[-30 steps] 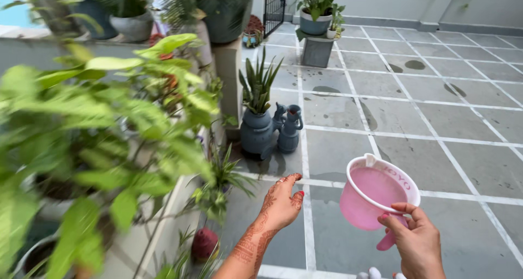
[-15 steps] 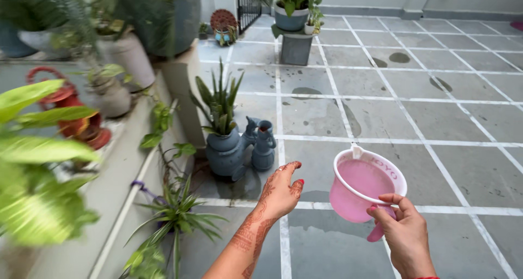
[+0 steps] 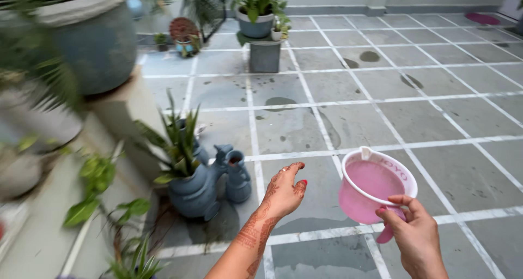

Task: The person waters several potted plants on a balcony using a pink plastic pitcher. They pour water into the soil of various plants, refill the pitcher from a blue bucket, and move between different locations on the balcony to reach different pots.

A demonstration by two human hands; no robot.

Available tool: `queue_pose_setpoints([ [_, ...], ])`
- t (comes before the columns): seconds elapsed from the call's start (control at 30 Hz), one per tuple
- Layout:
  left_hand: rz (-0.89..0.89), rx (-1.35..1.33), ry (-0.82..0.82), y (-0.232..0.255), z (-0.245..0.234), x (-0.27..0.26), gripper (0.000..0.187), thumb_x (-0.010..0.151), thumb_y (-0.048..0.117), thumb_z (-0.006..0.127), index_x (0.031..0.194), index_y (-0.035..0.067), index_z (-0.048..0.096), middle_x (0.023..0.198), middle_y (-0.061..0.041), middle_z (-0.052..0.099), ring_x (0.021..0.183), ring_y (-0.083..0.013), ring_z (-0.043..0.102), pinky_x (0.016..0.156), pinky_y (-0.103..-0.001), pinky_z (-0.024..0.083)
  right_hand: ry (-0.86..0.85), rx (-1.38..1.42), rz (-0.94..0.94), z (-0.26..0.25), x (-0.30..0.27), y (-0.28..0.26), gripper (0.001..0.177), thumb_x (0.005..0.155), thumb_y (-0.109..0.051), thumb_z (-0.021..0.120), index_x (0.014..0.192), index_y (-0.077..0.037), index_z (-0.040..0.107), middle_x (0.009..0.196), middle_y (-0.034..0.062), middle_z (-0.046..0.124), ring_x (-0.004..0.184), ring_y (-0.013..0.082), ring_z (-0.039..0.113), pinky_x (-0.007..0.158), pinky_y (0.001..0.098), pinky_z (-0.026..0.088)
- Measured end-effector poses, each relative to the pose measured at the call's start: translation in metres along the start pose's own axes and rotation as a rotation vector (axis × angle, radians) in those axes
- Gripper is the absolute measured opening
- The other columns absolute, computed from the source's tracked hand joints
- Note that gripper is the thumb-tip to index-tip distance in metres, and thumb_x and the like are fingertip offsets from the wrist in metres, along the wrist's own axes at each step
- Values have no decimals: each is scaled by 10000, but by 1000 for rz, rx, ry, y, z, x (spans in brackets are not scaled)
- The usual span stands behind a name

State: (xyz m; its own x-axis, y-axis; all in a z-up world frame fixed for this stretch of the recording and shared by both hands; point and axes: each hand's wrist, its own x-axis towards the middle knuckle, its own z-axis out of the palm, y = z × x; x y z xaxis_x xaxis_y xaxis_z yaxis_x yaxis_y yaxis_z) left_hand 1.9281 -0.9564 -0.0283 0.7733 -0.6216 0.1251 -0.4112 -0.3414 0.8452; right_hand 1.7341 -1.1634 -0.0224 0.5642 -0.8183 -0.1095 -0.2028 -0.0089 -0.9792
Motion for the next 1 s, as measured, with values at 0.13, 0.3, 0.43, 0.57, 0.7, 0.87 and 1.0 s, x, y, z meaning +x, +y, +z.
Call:
queue_pose_setpoints([
  [0.13, 59, 5, -31, -5, 9, 68, 495, 899, 133, 588, 1387, 65, 550, 1370, -215, 600, 1253, -401, 571, 1060, -452, 444, 10, 47, 4, 18, 48, -12, 349, 867, 30, 702, 1206, 13, 620, 914, 133, 717, 764, 176, 635, 583, 337, 495],
  [0.3, 107, 52, -63, -10, 26, 134, 481, 903, 150, 611, 1370, 49, 558, 1338, -224, 621, 1258, -403, 572, 1069, -459, 437, 46, 30, 40, 31, 103, -12, 366, 839, 47, 701, 1196, 21, 628, 914, 135, 725, 785, 160, 668, 610, 301, 512],
  [0.43, 117, 29, -56, -14, 46, 177, 487, 889, 134, 615, 1364, 43, 560, 1357, -221, 612, 1276, -402, 561, 1069, -454, 439, 18, 20, 33, 26, 153, -8, 373, 841, 43, 704, 1205, 17, 629, 910, 143, 740, 729, 185, 643, 576, 316, 489],
  [0.57, 61, 28, -25, -2, 65, 222, 486, 889, 109, 586, 1372, 58, 563, 1362, -209, 606, 1279, -401, 550, 1070, -455, 429, -23, 14, 13, 7, 216, -10, 361, 848, 41, 701, 1202, 26, 635, 901, 159, 731, 727, 182, 634, 565, 326, 484],
  [0.7, 36, 13, 42, 23, 84, 272, 470, 899, 129, 583, 1365, 67, 568, 1349, -200, 618, 1252, -382, 582, 1058, -442, 448, -31, 27, 12, -21, 287, -13, 343, 847, 38, 679, 1184, 24, 621, 917, 193, 751, 775, 205, 701, 539, 379, 528],
  [0.87, 9, 16, 63, 47, 116, 320, 466, 909, 132, 588, 1370, 67, 567, 1340, -204, 625, 1241, -381, 589, 1048, -439, 459, -35, -13, -30, -49, 362, -8, 356, 830, 65, 701, 1178, 28, 634, 940, 205, 765, 817, 215, 704, 634, 338, 542],
  [1.0, -7, 45, 72, 43, 128, 345, 486, 895, 149, 601, 1374, 78, 561, 1339, -197, 623, 1220, -382, 597, 1036, -440, 463, -63, 43, -16, -48, 403, -8, 340, 849, 59, 672, 1185, 30, 626, 929, 190, 751, 816, 206, 695, 640, 349, 532],
])
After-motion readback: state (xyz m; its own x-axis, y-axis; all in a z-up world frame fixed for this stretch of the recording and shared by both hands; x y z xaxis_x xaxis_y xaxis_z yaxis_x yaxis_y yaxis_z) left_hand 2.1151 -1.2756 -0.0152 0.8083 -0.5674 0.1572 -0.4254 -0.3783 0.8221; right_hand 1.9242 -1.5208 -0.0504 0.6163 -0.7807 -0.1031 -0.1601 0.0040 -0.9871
